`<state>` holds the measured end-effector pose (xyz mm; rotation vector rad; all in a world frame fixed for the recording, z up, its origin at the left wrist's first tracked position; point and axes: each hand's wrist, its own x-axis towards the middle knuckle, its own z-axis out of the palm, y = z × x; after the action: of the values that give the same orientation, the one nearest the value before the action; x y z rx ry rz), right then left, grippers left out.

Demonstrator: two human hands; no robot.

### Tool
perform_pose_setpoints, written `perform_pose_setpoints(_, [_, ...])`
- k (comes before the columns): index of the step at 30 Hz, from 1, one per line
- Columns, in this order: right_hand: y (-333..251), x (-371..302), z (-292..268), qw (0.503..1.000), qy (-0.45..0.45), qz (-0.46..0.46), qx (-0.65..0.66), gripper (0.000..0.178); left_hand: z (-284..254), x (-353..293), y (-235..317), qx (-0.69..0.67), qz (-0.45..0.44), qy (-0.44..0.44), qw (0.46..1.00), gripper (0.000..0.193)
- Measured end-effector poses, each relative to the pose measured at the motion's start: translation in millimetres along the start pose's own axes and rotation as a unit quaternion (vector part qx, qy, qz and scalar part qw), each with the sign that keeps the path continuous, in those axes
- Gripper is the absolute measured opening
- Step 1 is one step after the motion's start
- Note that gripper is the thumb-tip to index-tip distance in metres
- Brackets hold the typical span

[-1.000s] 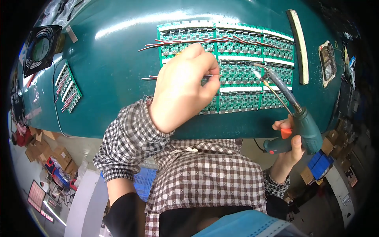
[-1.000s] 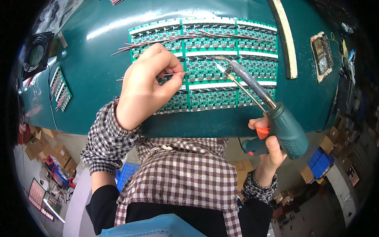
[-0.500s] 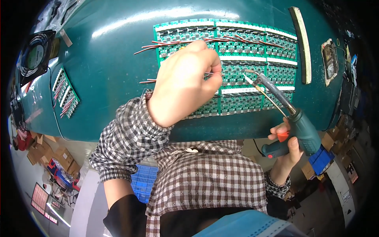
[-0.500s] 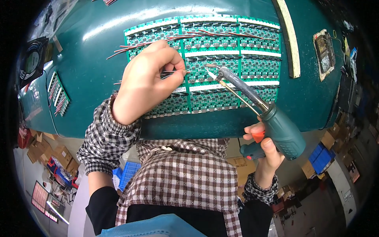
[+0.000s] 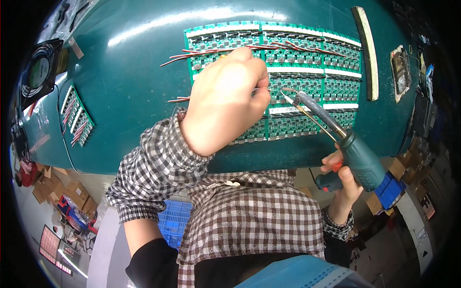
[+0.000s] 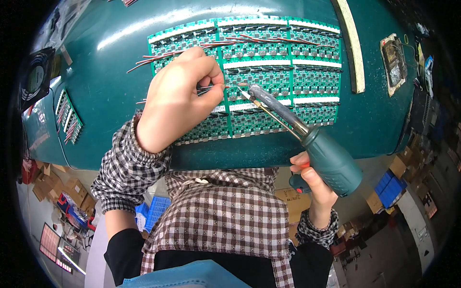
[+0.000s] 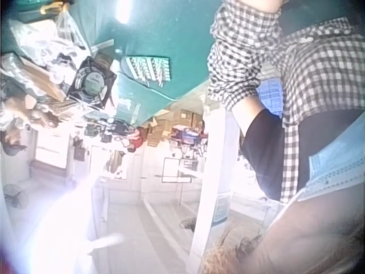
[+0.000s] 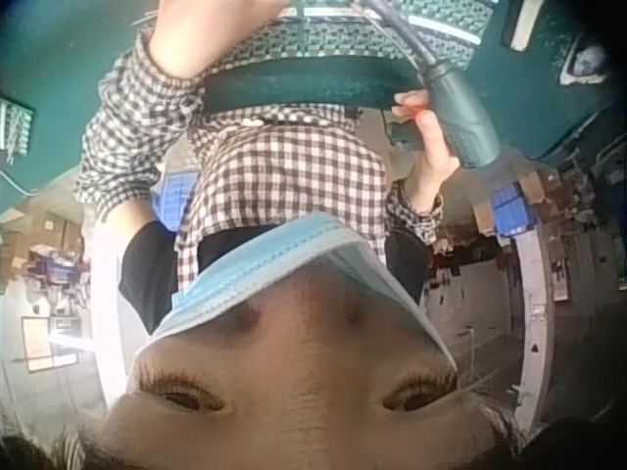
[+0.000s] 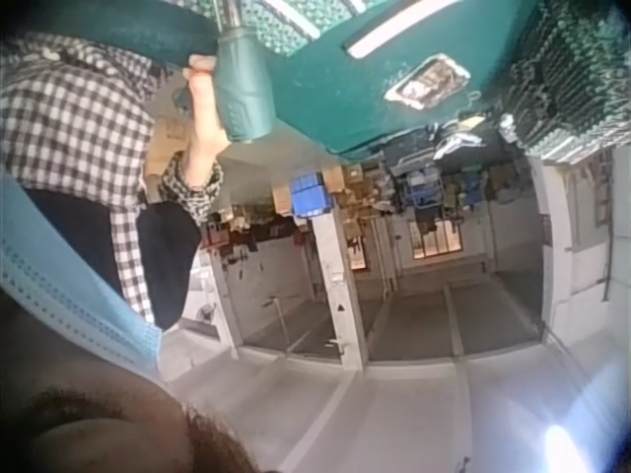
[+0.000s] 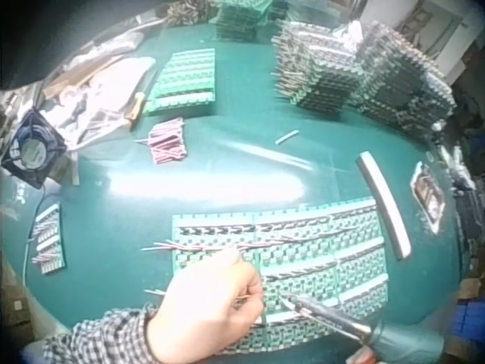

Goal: The person solders wires onto circuit board panels using a soldering gun, picking wires by hand and attaching them across rows on the boards.

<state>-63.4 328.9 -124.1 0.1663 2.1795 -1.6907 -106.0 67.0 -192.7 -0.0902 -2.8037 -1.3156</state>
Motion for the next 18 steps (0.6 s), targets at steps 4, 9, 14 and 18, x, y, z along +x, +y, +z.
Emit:
perform_pose_setpoints(4, [0.1, 1.2, 3.5, 1.000, 0.004, -0.004, 0.012, 0.046, 2.3, 0.2, -3.9, -0.011, 0.015, 0.013, 1.000, 0.009])
perform_pose_setpoints(9, [-0.8, 3.0, 2.9, 0.999, -0.014, -0.001, 0.031, 0.029, 0.7, 0.5, -3.5, -0.019, 0.012, 0.009, 1.000, 0.010])
perform_pose_setpoints(14, [-3.6, 2.9, 7.8, 1.000, -0.005, 0.002, 0.030, 0.028, 1.4, 1.4, -3.4, 0.010, 0.034, 0.011, 0.999, 0.014])
perform_pose_setpoints(18, [-0.4, 5.2, 6.7, 0.999, -0.026, -0.019, 0.027, 0.029, 1.8, 1.4, -3.3, 0.008, 0.028, 0.011, 1.000, 0.014])
